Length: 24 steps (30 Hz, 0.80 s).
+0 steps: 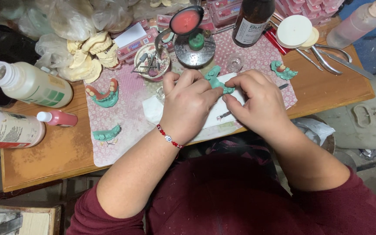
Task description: Shaping and refining a dental prosthetic model using a carving tool and brush
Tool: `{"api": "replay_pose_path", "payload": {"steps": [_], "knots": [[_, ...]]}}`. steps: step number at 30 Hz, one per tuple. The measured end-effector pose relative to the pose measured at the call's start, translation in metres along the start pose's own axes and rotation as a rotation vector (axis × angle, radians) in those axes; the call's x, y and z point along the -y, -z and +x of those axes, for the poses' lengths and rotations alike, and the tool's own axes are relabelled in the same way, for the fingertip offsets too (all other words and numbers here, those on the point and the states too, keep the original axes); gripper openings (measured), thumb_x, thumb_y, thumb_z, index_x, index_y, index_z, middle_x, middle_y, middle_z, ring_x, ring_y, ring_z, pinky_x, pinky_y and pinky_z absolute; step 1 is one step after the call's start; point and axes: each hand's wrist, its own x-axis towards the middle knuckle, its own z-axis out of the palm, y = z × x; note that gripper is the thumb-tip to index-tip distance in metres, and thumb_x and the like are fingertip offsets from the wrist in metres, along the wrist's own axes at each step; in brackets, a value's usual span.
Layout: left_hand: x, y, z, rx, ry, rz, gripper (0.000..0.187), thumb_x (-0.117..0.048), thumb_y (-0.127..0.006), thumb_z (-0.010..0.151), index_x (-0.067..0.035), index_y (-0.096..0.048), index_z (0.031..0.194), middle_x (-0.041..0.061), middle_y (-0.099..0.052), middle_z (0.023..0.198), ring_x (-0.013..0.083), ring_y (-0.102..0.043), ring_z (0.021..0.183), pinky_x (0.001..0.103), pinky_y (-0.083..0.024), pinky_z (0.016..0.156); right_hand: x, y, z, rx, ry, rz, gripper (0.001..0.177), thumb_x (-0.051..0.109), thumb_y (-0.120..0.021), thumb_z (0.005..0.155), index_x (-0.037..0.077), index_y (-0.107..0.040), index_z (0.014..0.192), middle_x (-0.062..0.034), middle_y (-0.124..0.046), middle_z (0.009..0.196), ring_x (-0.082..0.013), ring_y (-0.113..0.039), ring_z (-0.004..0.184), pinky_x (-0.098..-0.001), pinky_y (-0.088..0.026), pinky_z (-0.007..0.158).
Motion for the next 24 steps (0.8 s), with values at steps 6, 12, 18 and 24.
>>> {"api": "replay_pose_path", "payload": {"steps": [6, 12, 18, 24], "knots": [[-0.0013, -0.0007, 0.0009, -0.016, -0.03, 0.019, 0.008, -0.016, -0.069, 0.099, -0.02, -0.075, 0.096, -0.003, -0.057, 0.078, 0.0171, -0.058, 0.101, 0.044, -0.033, 0.093, -0.0001, -0.0015, 0.0005, 0.004, 0.037, -0.044, 0.021, 0.015, -0.084, 0.086, 0.012, -0.073, 0.104, -0.0095, -0.068, 0.093, -0.034, -0.066, 0.08, -0.0468, -0.054, 0.074], [0.0021, -0.0001, 0.0003, 0.009, -0.039, -0.018, 0.008, -0.018, -0.076, 0.09, -0.018, -0.075, 0.099, -0.003, -0.058, 0.079, 0.0185, -0.059, 0.1, 0.043, -0.035, 0.091, 0.0016, 0.0004, 0.0006, 0.014, 0.038, -0.037, 0.021, 0.014, -0.083, 0.086, 0.011, -0.072, 0.104, -0.0103, -0.067, 0.092, -0.0355, -0.067, 0.084, -0.0471, -0.053, 0.077], [0.0048, 0.0066, 0.0026, 0.135, 0.049, -0.095, 0.039, -0.019, -0.085, 0.079, -0.018, -0.067, 0.114, -0.002, -0.065, 0.084, 0.0192, -0.062, 0.103, 0.042, -0.035, 0.092, 0.004, 0.002, -0.0004, 0.01, 0.028, -0.029, 0.021, 0.013, -0.083, 0.086, 0.011, -0.072, 0.104, -0.0097, -0.067, 0.092, -0.0344, -0.067, 0.085, -0.0459, -0.053, 0.08], [0.0052, 0.0058, 0.0041, 0.131, 0.033, -0.075, 0.032, -0.02, -0.086, 0.078, -0.018, -0.066, 0.103, -0.001, -0.066, 0.082, 0.0209, -0.062, 0.101, 0.041, -0.036, 0.09, 0.0026, 0.002, -0.0009, 0.01, 0.021, -0.015, 0.024, 0.013, -0.083, 0.085, 0.011, -0.072, 0.106, -0.0099, -0.067, 0.093, -0.035, -0.068, 0.087, -0.046, -0.053, 0.082]]}}
